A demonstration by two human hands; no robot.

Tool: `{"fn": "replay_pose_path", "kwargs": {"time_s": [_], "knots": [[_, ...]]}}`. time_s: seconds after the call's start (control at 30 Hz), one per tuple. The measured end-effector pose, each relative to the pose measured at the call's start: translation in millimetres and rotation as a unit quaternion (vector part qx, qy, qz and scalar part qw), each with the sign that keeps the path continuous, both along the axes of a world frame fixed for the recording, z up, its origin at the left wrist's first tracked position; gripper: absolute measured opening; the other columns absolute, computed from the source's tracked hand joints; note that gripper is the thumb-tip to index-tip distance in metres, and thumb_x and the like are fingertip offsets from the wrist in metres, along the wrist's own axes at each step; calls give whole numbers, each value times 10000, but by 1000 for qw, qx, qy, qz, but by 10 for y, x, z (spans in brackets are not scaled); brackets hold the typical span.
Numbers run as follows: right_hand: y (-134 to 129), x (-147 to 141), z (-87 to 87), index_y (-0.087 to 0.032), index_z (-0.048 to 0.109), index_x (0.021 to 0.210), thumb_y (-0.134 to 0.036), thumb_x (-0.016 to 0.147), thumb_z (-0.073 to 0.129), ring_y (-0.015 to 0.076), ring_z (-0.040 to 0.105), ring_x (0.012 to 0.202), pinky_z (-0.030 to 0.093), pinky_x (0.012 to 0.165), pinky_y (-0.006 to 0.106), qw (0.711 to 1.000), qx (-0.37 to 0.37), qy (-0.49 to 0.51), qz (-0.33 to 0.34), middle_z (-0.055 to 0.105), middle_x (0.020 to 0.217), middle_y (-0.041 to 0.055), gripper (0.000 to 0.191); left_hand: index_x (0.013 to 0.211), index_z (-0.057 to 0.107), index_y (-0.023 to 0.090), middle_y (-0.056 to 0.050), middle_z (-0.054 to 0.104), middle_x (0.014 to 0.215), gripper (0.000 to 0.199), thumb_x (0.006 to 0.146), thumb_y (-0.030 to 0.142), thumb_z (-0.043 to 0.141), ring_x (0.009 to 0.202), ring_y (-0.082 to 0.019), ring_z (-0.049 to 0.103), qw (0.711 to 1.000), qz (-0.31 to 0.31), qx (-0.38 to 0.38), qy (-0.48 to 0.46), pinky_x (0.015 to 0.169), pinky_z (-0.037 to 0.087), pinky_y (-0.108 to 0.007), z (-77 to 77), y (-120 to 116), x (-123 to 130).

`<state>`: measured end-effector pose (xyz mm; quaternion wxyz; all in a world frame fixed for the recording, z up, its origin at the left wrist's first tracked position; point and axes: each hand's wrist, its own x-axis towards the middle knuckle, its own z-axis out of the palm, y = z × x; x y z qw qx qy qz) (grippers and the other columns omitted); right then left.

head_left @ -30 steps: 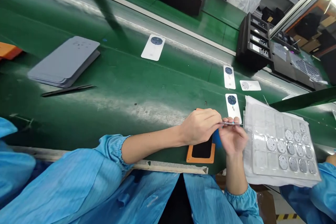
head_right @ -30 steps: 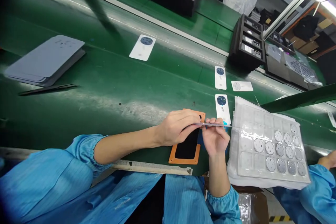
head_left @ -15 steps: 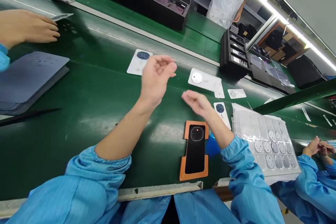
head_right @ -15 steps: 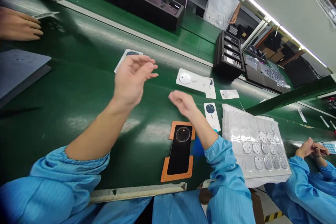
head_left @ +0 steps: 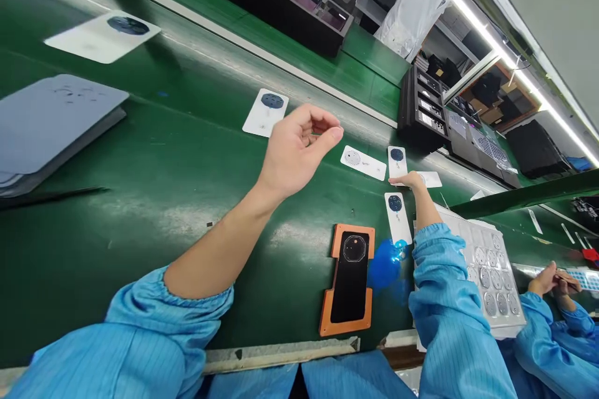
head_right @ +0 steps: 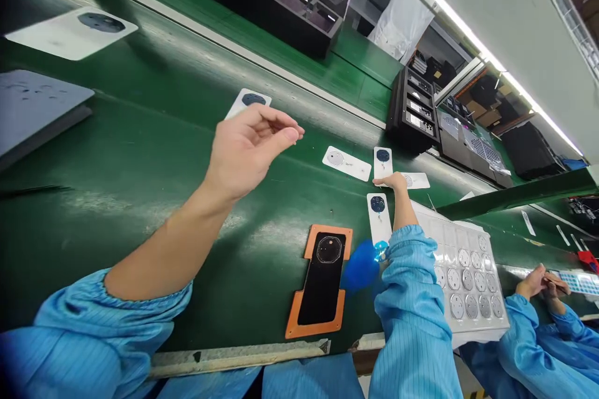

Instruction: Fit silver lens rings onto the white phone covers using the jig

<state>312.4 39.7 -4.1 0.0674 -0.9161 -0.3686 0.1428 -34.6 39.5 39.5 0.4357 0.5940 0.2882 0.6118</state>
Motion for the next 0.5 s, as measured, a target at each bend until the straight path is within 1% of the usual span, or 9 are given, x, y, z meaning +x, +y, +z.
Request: {"fn": "replay_pose_path", "kwargs": {"time_s": [0.1,0.17,0.2,0.27,0.33,0.4,0.43,0.47,0.5], "knots": [[-47,-64,190,-138,663,881,-348,712,843,320,652,1028,526,844,397,997,50,-45,48,701,980,134,325,1017,675,176,-67,732,1016,191,916,337,666,931,-213,692,990,6,33,134,853,576,-353,-34,-52,60],[-187,-162,366,-167,664,878,-331,850,707,294,622,1091,506,927,397,988,103,-75,90,681,1052,109,171,1145,663,161,-108,716,1145,258,931,303,633,1049,-258,680,967,16,104,230,939,564,-410,-72,-80,128],[-311,-236,451,-182,668,877,-316,894,651,285,605,1114,493,964,408,977,137,-90,134,672,1079,101,136,1227,639,149,-142,685,1240,323,933,281,623,1154,-296,648,949,21,149,276,998,540,-454,-100,-95,172],[-678,-438,593,-212,682,875,-281,941,588,272,590,1114,483,991,432,932,207,-119,274,669,1093,91,134,1364,569,130,-204,570,1428,461,922,250,619,1371,-378,505,906,15,228,356,1099,459,-546,-176,-143,277],[-1136,-688,689,-254,707,904,-240,977,538,251,602,1076,499,962,430,851,249,-143,440,686,1091,74,185,1385,560,146,-207,527,1485,487,906,219,606,1442,-405,426,872,-32,277,401,1127,417,-581,-276,-218,392],[-1548,-898,734,-292,725,973,-196,991,523,230,603,1112,495,982,407,798,239,-174,526,699,1126,51,224,1273,629,184,-154,651,1342,378,904,178,545,1303,-353,579,857,-126,293,404,1052,491,-505,-385,-305,495],[-1703,-939,738,-304,725,1034,-192,994,529,227,598,1149,488,1005,404,791,234,-188,534,699,1161,49,229,1182,663,204,-114,716,1209,319,909,165,504,1151,-308,669,856,-178,289,390,963,539,-437,-439,-339,536],[-1824,-913,733,-306,717,1103,-206,996,542,230,590,1185,481,1029,409,797,233,-197,521,694,1199,55,229,1107,680,220,-75,747,1100,276,921,178,482,1002,-267,713,860,-218,273,371,862,559,-373,-487,-362,570],[-1921,-810,724,-298,701,1173,-233,996,556,239,584,1212,477,1048,422,816,237,-203,487,687,1233,69,238,1028,692,232,-44,759,1002,224,935,221,488,877,-239,722,873,-234,252,345,760,553,-325,-529,-371,594]]}}
